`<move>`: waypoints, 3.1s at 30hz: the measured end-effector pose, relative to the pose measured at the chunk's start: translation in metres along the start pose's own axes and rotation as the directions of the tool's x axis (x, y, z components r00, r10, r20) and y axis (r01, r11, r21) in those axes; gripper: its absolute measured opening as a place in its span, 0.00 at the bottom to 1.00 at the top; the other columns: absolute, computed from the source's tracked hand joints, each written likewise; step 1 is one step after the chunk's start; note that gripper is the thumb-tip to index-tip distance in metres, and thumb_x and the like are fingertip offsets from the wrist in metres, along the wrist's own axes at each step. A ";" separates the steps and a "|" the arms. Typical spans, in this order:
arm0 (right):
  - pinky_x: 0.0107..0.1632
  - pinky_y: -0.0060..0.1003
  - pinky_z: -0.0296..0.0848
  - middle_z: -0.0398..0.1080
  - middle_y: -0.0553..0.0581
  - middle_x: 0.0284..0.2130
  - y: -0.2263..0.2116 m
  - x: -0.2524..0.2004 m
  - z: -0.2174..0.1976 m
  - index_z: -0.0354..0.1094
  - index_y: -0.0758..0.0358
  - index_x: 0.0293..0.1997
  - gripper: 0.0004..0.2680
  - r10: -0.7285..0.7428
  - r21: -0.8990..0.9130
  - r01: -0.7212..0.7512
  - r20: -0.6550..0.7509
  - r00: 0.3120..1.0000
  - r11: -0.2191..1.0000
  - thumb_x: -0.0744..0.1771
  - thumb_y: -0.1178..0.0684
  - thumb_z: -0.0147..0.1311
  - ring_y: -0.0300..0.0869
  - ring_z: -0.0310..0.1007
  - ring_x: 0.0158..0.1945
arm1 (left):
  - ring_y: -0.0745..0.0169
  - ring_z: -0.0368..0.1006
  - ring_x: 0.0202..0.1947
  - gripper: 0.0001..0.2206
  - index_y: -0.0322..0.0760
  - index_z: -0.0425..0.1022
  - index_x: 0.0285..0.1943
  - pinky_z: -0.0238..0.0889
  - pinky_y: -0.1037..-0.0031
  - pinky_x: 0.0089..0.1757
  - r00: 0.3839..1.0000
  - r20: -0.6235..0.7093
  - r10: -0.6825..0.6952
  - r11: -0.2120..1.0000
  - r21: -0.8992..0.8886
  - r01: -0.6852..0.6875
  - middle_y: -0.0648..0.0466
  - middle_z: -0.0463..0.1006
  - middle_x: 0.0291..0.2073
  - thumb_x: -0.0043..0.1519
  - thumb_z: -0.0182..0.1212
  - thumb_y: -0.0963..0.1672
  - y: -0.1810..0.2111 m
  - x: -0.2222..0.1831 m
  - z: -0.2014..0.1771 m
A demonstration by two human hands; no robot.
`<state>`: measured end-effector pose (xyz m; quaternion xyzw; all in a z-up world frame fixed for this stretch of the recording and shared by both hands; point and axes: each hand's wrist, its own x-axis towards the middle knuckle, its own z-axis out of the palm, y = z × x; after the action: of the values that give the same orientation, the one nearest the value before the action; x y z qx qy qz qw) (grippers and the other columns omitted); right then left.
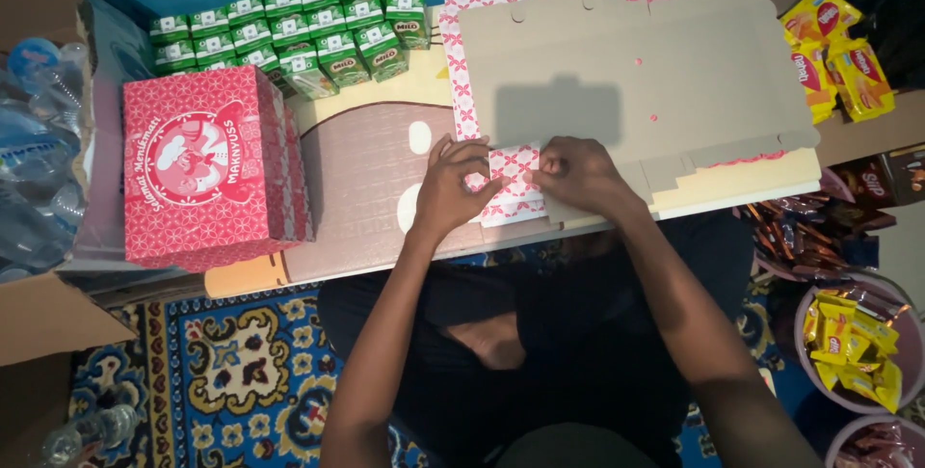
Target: The person sits on the floor at a low table and folds flat pre-cut cardboard gift boxes into shape, pressing the sides and bottom flaps and stacking the finished pink printed boxes beside the stack of flat blanks.
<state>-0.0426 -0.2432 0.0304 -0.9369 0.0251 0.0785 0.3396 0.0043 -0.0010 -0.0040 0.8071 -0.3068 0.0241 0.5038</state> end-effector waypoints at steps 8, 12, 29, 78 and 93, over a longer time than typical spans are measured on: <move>0.47 0.40 0.74 0.77 0.55 0.29 0.003 0.003 0.000 0.76 0.56 0.33 0.12 -0.008 0.032 0.007 0.018 1.000 0.999 0.62 0.41 0.69 0.46 0.79 0.40 | 0.56 0.73 0.59 0.07 0.43 0.78 0.29 0.46 0.46 0.66 1.000 0.010 -0.005 1.000 -0.001 0.005 0.57 0.83 0.44 0.53 0.74 0.45 0.002 0.000 -0.002; 0.50 0.41 0.74 0.79 0.54 0.36 -0.008 0.000 -0.008 0.77 0.52 0.47 0.15 0.018 0.009 -0.019 0.075 0.997 1.000 0.59 0.44 0.71 0.47 0.79 0.45 | 0.58 0.71 0.62 0.09 0.53 0.82 0.38 0.42 0.46 0.67 0.997 0.074 -0.018 0.999 -0.031 0.020 0.64 0.82 0.48 0.50 0.76 0.47 0.004 0.002 -0.005; 0.52 0.51 0.77 0.79 0.56 0.41 -0.050 0.005 -0.010 0.78 0.51 0.47 0.08 -0.274 -0.274 0.350 0.281 0.920 0.896 0.67 0.48 0.56 0.57 0.78 0.48 | 0.50 0.68 0.62 0.28 0.47 0.80 0.52 0.43 0.40 0.67 0.992 0.108 0.063 0.995 0.074 -0.071 0.59 0.76 0.52 0.41 0.81 0.51 0.010 0.002 -0.005; 0.74 0.46 0.60 0.73 0.58 0.58 0.049 -0.094 -0.058 0.73 0.59 0.60 0.20 -0.421 -0.494 0.333 -0.075 0.904 0.803 0.62 0.51 0.67 0.51 0.68 0.68 | 0.48 0.79 0.48 0.19 0.43 0.79 0.45 0.68 0.52 0.55 0.905 0.121 0.409 0.838 0.342 -0.424 0.52 0.81 0.45 0.57 0.66 0.56 0.046 -0.025 0.011; 0.63 0.48 0.70 0.78 0.59 0.49 0.078 -0.069 -0.071 0.77 0.57 0.54 0.15 -0.435 -0.342 0.379 -0.102 0.895 0.860 0.65 0.44 0.61 0.54 0.75 0.59 | 0.42 0.77 0.46 0.20 0.35 0.77 0.35 0.67 0.52 0.52 0.952 0.305 0.012 0.940 0.320 -0.115 0.46 0.82 0.41 0.52 0.68 0.55 0.075 0.001 0.004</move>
<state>-0.1091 -0.3487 0.0460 -0.9659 -0.1570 -0.0751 0.1917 -0.0356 -0.0279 0.0542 0.8647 -0.3970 -0.0301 0.3063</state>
